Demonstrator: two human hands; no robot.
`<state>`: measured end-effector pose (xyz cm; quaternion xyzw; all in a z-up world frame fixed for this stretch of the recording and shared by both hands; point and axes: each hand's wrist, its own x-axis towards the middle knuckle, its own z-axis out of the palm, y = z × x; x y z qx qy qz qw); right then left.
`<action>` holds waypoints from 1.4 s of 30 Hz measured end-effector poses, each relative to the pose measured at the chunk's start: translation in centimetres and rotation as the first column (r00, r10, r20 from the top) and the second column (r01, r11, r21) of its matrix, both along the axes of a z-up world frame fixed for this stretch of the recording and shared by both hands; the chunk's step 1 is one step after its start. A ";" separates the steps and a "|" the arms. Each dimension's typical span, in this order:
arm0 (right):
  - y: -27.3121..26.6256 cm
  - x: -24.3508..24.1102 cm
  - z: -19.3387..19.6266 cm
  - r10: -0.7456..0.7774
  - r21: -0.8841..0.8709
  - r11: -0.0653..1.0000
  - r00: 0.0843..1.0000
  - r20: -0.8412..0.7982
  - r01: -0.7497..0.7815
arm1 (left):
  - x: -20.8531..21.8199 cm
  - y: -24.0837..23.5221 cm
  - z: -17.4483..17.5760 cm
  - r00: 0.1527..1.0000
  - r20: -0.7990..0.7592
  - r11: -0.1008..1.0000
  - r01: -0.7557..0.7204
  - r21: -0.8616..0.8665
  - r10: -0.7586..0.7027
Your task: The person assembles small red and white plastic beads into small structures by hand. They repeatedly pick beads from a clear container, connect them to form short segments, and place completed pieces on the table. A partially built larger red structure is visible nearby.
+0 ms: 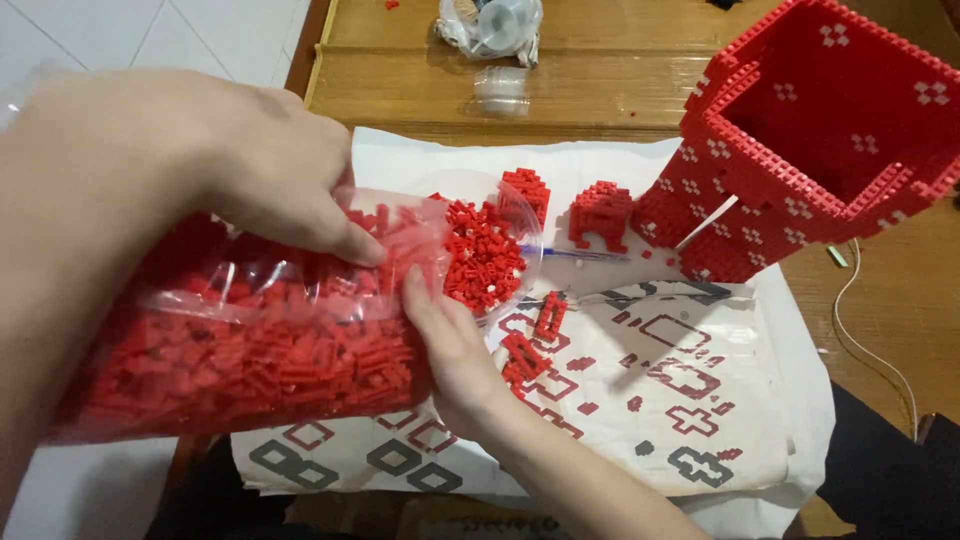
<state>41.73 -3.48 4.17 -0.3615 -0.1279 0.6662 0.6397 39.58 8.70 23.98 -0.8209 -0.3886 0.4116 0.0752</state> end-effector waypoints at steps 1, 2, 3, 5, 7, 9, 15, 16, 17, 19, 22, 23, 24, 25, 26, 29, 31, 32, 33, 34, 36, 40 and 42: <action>0.4 0.1 0.0 0.027 0.001 1.000 1.000 -0.005 -0.027 | 0.4 -0.3 0.1 1.000 -0.016 1.000 -0.018 -0.013 0.017; 0.7 0.2 0.5 0.025 0.002 1.000 1.000 -0.006 -0.025 | 0.7 -0.3 0.2 1.000 -0.017 1.000 -0.015 -0.012 0.015; 0.9 0.4 0.9 0.092 -0.013 0.996 0.995 0.048 -0.091 | 1.0 -0.3 0.3 0.999 -0.039 1.000 -0.022 -0.021 0.021; 0.9 0.5 1.6 0.157 -0.046 0.987 0.984 0.089 -0.154 | 1.3 -0.1 0.1 0.997 -0.070 0.999 -0.025 -0.043 0.022; 1.0 0.9 2.5 0.040 0.064 0.997 0.996 0.082 -0.046 | 1.1 0.5 0.2 1.000 -0.002 1.000 -0.011 0.025 0.011; 0.4 0.4 2.7 0.074 0.002 0.997 0.996 0.051 -0.074 | 1.5 0.0 1.0 0.999 -0.035 1.000 -0.004 0.013 0.005; 0.4 0.1 -1.8 0.044 0.131 0.991 0.997 -0.071 -0.034 | 1.3 1.2 1.0 1.000 -0.001 0.999 -0.031 0.030 0.031; 0.6 0.4 -1.9 0.036 0.160 0.987 0.993 -0.113 -0.017 | 1.2 1.3 1.4 0.996 0.021 0.996 -0.082 0.042 0.081; 0.7 0.5 -1.0 0.038 0.171 0.985 0.994 -0.101 -0.020 | 1.4 1.2 1.7 0.996 0.034 0.995 -0.084 0.052 0.082; 0.0 -0.1 0.5 0.072 0.100 0.993 0.994 -0.079 -0.064 | 1.6 0.8 1.6 0.999 -0.011 0.998 -0.049 0.026 0.049; 0.3 -0.5 -0.2 0.063 0.120 0.992 0.987 -0.148 -0.045 | 1.4 1.5 1.4 0.996 0.045 0.996 -0.083 0.033 0.082; 0.3 -0.7 -0.7 0.063 0.114 0.992 0.987 -0.150 -0.046 | 1.4 1.5 1.1 0.996 0.043 0.996 -0.085 0.027 0.084; 0.7 -0.7 -1.2 0.048 0.109 0.994 0.974 -0.222 -0.024 | 1.6 1.6 1.0 0.997 0.046 0.997 -0.069 0.040 0.067; 1.0 -0.7 -1.6 0.032 0.102 0.995 0.956 -0.292 -0.002 | 1.7 1.8 0.9 0.997 0.050 0.997 -0.053 0.054 0.051; 1.0 -1.0 -2.2 0.036 0.103 0.995 0.957 -0.287 -0.007 | 1.8 2.0 0.9 0.997 0.055 0.997 -0.058 0.054 0.055; 0.8 -1.7 -2.7 0.137 0.295 0.954 0.947 -0.290 -0.048 | 2.2 2.3 0.7 0.995 0.058 0.996 -0.081 0.027 0.079; 1.2 -0.7 -1.5 0.052 0.115 0.993 0.951 -0.305 -0.018 | 2.5 2.8 0.8 0.988 0.092 0.992 -0.129 0.005 0.128; 1.2 -0.5 -0.6 0.051 0.109 0.994 0.950 -0.307 -0.018 | 2.3 2.9 0.7 0.988 0.089 0.992 -0.129 -0.001 0.129; 1.3 -0.3 0.1 0.087 0.064 0.995 0.959 -0.269 -0.073 | 2.1 2.9 0.4 0.993 0.070 0.995 -0.099 0.028 0.097; 1.4 0.2 0.7 0.118 0.017 0.993 0.965 -0.235 -0.117 | 2.4 3.0 0.1 0.997 0.048 0.997 -0.057 0.055 0.055; 1.4 -0.6 -0.4 0.117 0.101 0.990 0.959 -0.260 -0.094 | 2.7 2.6 -0.3 1.000 0.008 0.997 -0.023 0.074 0.023; 1.6 -0.7 -1.6 0.063 0.149 0.989 0.936 -0.348 -0.011 | 0.9 5.5 -1.8 0.986 0.127 0.993 -0.115 0.037 0.109; 1.4 -0.8 -1.3 0.070 0.166 0.986 0.942 -0.327 -0.015 | 1.4 3.7 -1.1 0.995 0.077 0.997 -0.066 0.049 0.062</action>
